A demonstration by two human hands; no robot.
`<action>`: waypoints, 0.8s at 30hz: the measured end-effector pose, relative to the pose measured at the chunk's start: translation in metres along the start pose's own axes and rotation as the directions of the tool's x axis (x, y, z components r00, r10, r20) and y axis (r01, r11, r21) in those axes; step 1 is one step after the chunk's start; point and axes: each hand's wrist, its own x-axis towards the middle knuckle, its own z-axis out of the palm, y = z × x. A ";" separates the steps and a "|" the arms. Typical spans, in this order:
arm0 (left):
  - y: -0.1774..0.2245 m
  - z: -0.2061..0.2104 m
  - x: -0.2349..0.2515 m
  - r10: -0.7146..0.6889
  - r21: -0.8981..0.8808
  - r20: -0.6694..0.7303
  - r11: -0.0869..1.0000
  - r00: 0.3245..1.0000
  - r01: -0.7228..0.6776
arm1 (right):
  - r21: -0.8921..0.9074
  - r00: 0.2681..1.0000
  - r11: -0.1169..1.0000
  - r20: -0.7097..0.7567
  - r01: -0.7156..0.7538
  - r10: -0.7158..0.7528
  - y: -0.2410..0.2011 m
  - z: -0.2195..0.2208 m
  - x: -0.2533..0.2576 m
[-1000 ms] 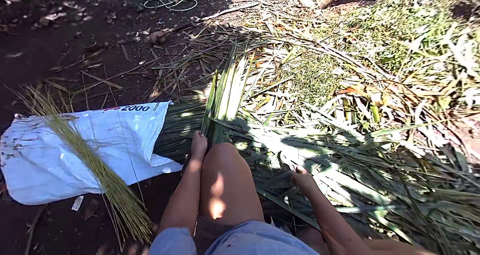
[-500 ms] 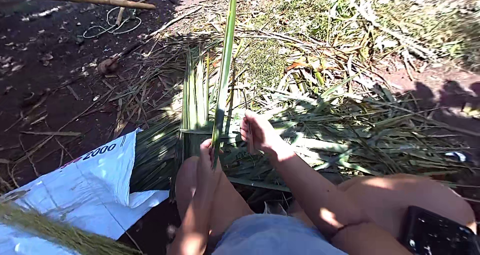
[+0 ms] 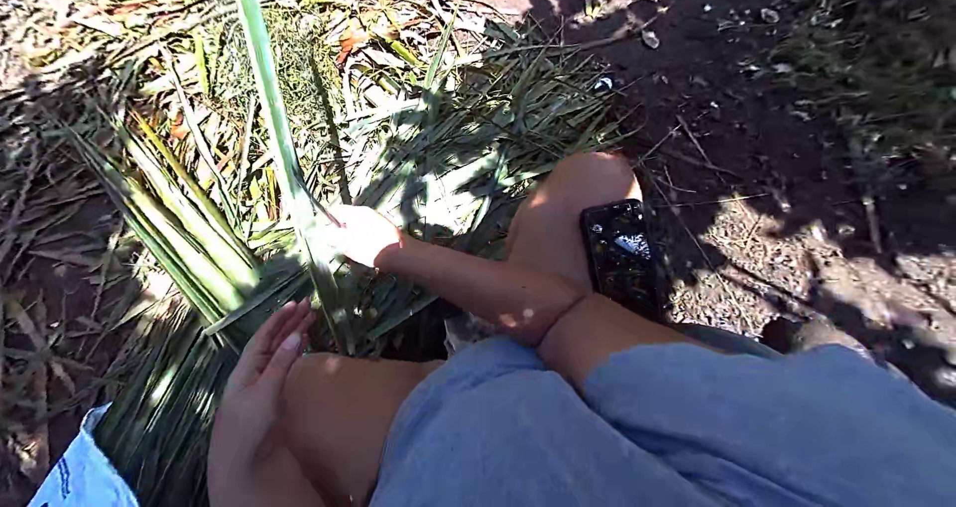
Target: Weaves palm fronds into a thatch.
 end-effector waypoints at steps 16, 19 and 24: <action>0.030 0.054 0.029 -0.037 -0.034 -0.506 0.999 0.862 0.023 | -0.425 0.875 0.766 0.191 0.482 -0.445 -0.002 0.027 -0.030; 0.032 0.062 0.026 -0.082 -0.213 -0.488 0.977 0.869 -0.028 | -0.410 0.915 0.821 0.252 0.396 -0.316 -0.006 0.028 -0.028; 0.035 0.062 0.027 -0.191 -0.466 -0.444 0.884 0.876 -0.043 | -0.428 0.932 0.841 0.290 0.330 -0.218 0.004 0.030 -0.022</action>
